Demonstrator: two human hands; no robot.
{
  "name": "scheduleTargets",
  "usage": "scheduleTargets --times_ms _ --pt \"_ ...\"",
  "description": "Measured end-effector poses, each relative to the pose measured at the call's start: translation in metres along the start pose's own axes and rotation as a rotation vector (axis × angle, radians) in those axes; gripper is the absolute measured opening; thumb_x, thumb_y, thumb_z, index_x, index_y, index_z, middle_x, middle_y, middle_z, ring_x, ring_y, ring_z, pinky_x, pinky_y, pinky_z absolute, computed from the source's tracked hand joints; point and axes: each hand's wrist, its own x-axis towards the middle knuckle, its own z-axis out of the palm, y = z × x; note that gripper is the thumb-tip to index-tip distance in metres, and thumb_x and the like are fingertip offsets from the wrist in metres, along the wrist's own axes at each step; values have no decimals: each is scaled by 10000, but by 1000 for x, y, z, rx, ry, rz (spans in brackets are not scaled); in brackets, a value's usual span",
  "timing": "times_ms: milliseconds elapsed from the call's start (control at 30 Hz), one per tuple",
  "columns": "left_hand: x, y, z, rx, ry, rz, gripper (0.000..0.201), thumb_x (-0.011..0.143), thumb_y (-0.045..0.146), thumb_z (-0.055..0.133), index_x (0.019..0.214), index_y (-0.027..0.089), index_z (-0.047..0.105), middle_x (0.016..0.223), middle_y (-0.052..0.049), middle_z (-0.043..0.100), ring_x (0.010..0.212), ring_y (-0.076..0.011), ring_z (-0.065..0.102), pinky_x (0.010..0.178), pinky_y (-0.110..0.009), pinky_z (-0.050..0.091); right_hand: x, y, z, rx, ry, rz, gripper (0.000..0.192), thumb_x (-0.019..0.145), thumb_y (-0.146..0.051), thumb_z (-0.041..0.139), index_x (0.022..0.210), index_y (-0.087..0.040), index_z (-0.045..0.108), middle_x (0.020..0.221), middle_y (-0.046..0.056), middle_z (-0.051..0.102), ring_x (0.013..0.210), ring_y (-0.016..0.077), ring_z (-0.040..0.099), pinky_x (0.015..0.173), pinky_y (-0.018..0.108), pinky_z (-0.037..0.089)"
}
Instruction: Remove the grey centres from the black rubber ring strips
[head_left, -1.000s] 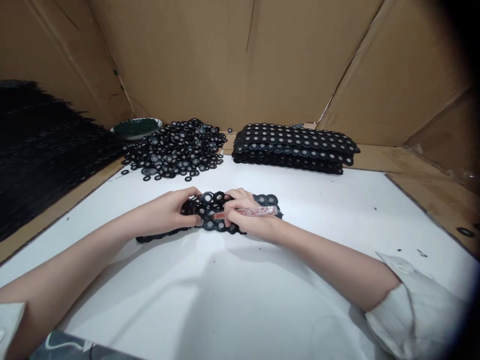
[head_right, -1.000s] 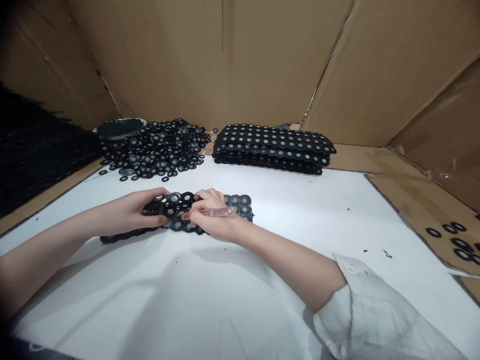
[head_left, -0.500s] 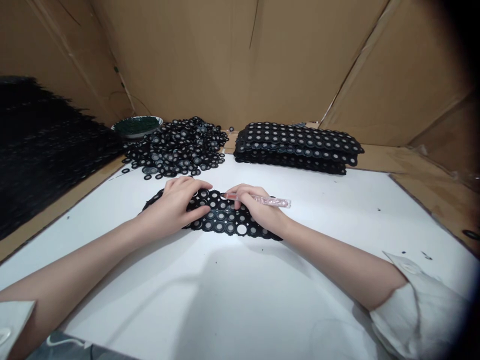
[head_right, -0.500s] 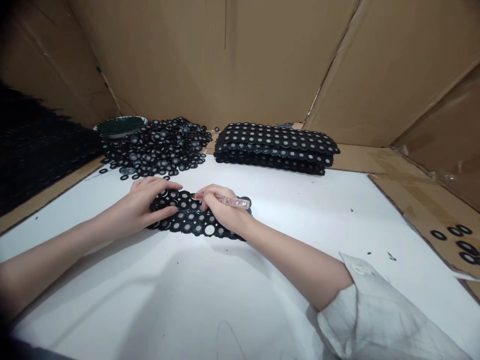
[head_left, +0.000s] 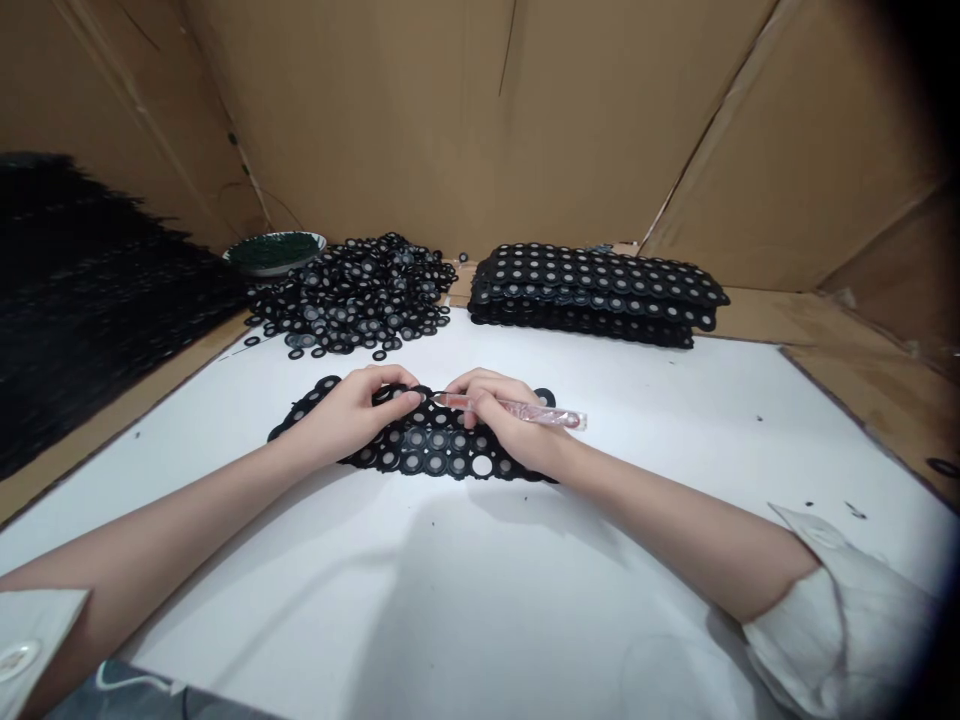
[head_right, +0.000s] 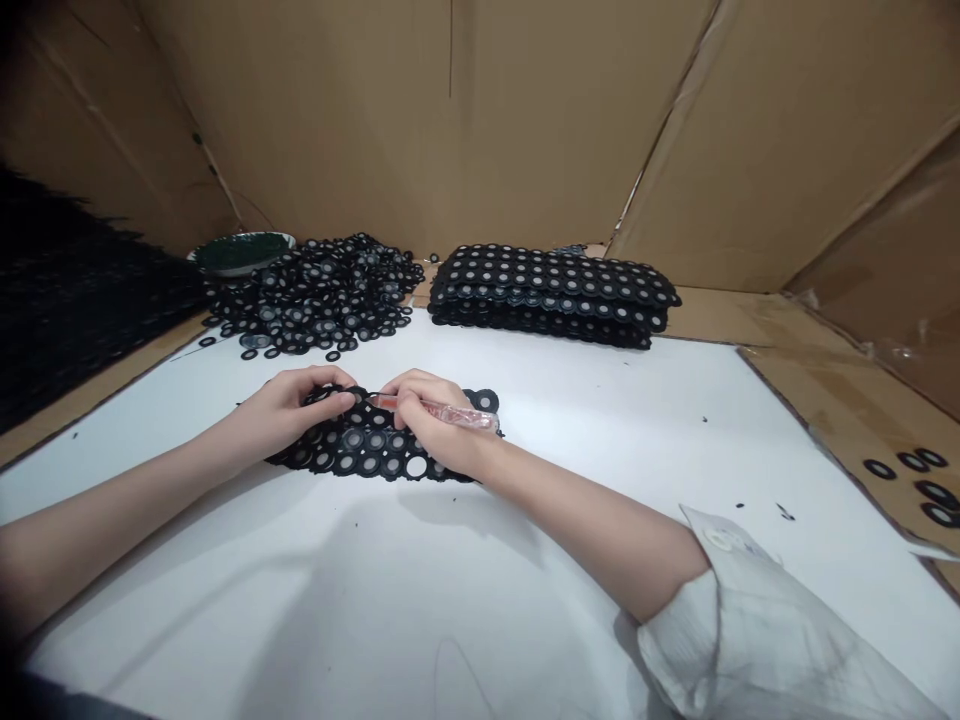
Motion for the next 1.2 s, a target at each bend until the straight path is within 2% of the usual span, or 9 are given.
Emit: scheduleTargets --times_ms 167,400,500,600,767,900,1000,1100,1200 --pt "-2 3 -3 -211 -74 -122 267 765 429 469 815 188 570 807 20 596 807 -196 531 725 -292 399 -1 -2 -2 25 -27 -29 337 860 -169 299 579 -162 485 1020 38 546 963 125 521 880 271 379" --pt "-1 0 0 -308 -74 -147 260 741 420 514 808 176 574 783 -8 615 738 -170 553 676 -283 414 0 1 -4 31 -35 -37 330 854 -184 304 579 -165 485 1020 18 553 972 132 516 909 314 359" --pt "-4 2 2 -193 1 -117 260 747 417 497 802 179 584 802 -11 622 761 -183 547 690 -289 408 -1 1 -1 -47 -41 -46 306 864 -207 293 610 -173 461 1005 25 518 943 123 504 876 296 378" --pt "-10 10 3 -52 62 -93 251 764 406 466 800 189 589 840 -9 623 810 -197 536 707 -289 396 -1 0 2 -254 -46 -124 236 848 -186 317 629 -188 404 827 23 500 831 130 464 794 285 383" --pt "-15 21 3 44 20 -77 233 776 374 425 770 191 569 824 -9 609 822 -206 525 702 -287 385 0 -3 4 -413 -73 -152 231 839 -178 318 610 -197 334 667 10 450 723 141 399 722 284 360" --pt "-12 16 2 90 -22 -50 245 728 402 488 866 199 494 808 -1 567 762 -190 518 670 -286 397 3 -2 -2 -299 -45 -36 273 830 -196 320 566 -191 387 678 8 503 790 150 431 749 294 359" --pt "-10 7 2 78 -42 -38 235 718 379 515 866 209 448 791 10 527 732 -170 500 644 -276 395 5 0 -8 -107 -93 52 303 796 -148 323 514 -182 427 722 4 537 851 143 479 809 298 363" --pt "-9 1 2 -61 -90 -49 233 725 338 522 900 222 421 783 18 507 696 -147 489 604 -258 394 7 1 -12 -23 -131 46 314 767 -104 324 480 -179 430 719 6 532 890 141 501 853 297 354" --pt "-9 0 1 -159 -95 -86 314 711 312 543 983 235 405 785 20 508 690 -141 499 599 -258 401 6 0 -10 -107 -133 7 329 772 -100 325 471 -183 430 664 0 524 879 144 481 841 299 348"
